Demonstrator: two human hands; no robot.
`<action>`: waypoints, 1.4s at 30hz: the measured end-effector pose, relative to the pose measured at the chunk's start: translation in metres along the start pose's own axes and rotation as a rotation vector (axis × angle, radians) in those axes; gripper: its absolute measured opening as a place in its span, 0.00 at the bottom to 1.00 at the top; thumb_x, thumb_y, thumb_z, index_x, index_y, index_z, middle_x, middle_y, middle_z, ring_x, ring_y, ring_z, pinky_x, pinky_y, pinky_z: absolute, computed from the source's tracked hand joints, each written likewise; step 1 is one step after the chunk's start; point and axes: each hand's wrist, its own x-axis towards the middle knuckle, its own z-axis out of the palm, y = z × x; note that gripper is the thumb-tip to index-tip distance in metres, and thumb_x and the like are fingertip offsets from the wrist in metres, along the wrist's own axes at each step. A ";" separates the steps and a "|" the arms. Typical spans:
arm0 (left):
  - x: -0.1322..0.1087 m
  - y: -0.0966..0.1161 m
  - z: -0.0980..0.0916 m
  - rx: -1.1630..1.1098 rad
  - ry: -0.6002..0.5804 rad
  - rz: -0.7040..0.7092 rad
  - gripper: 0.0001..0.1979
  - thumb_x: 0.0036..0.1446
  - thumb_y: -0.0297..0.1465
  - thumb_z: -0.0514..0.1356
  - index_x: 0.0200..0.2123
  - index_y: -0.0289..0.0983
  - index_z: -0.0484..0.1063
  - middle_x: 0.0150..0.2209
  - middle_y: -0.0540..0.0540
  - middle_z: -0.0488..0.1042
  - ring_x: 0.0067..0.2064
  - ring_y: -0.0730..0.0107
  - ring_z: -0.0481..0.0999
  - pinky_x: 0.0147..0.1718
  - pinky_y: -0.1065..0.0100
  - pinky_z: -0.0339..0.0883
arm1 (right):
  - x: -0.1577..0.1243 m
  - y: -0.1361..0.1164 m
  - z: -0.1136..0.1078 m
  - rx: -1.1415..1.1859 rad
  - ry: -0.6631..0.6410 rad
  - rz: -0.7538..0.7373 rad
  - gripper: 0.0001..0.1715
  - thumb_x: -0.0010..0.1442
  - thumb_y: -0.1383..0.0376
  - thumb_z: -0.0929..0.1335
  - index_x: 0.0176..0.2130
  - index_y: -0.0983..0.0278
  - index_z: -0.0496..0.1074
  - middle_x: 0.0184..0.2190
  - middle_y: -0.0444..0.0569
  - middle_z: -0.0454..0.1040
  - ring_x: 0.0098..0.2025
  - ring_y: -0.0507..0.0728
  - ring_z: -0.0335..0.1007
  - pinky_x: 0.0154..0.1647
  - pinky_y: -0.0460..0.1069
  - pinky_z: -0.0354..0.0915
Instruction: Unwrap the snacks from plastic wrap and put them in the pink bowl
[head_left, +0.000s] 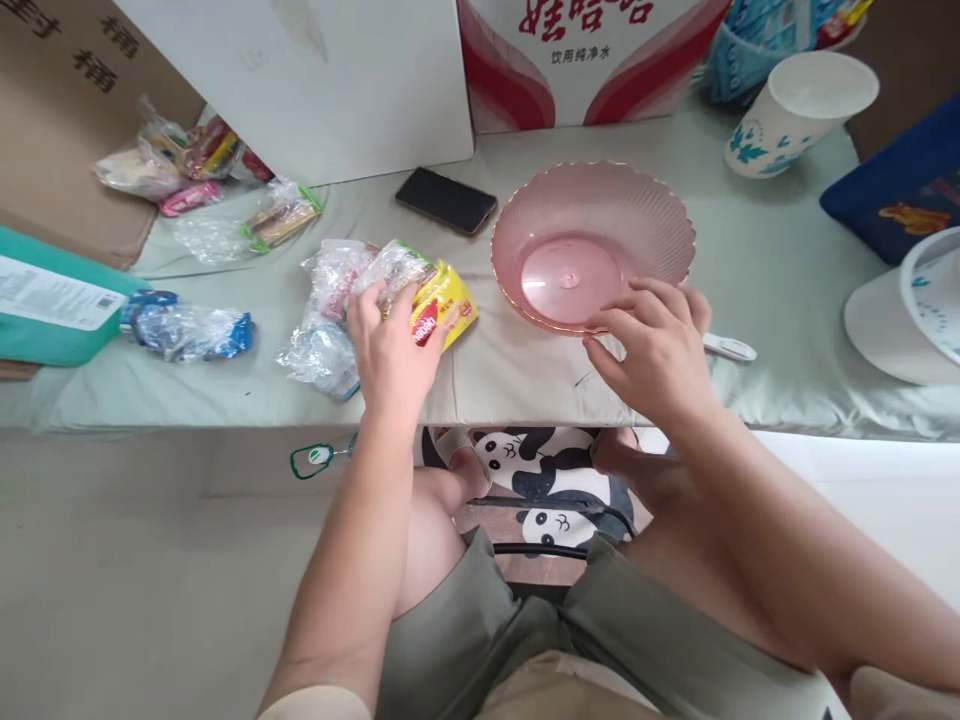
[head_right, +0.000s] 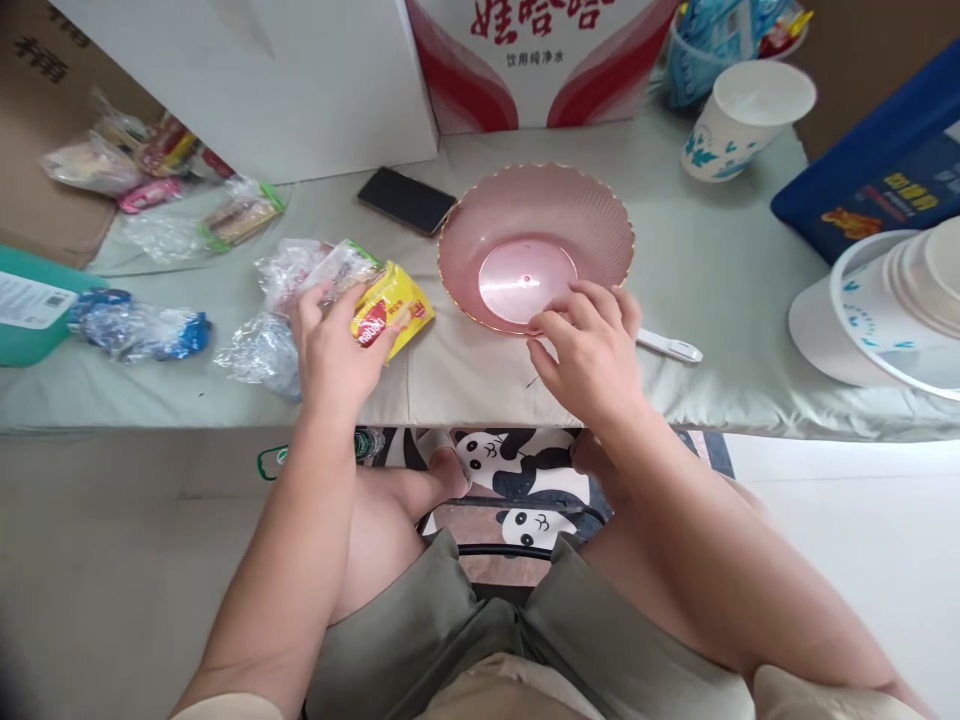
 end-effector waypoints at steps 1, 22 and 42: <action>0.001 0.002 0.002 -0.002 0.034 0.002 0.27 0.51 0.33 0.74 0.55 0.44 0.78 0.63 0.36 0.66 0.70 0.30 0.59 0.71 0.29 0.47 | -0.001 0.001 -0.003 0.026 0.018 0.001 0.05 0.64 0.62 0.70 0.39 0.58 0.78 0.42 0.52 0.80 0.60 0.69 0.71 0.63 0.66 0.57; -0.054 0.218 0.132 -0.778 -0.201 0.682 0.08 0.63 0.25 0.57 0.43 0.38 0.73 0.41 0.44 0.78 0.44 0.67 0.80 0.45 0.65 0.77 | -0.068 0.171 -0.114 -0.228 0.595 0.554 0.16 0.51 0.71 0.69 0.41 0.62 0.79 0.39 0.52 0.77 0.27 0.51 0.67 0.26 0.51 0.63; -0.063 0.258 0.153 -0.751 -0.243 0.686 0.04 0.64 0.30 0.58 0.41 0.41 0.73 0.39 0.45 0.78 0.42 0.64 0.78 0.41 0.61 0.76 | -0.088 0.199 -0.135 -0.298 0.651 0.548 0.13 0.54 0.77 0.64 0.32 0.60 0.71 0.33 0.49 0.72 0.39 0.59 0.70 0.40 0.58 0.66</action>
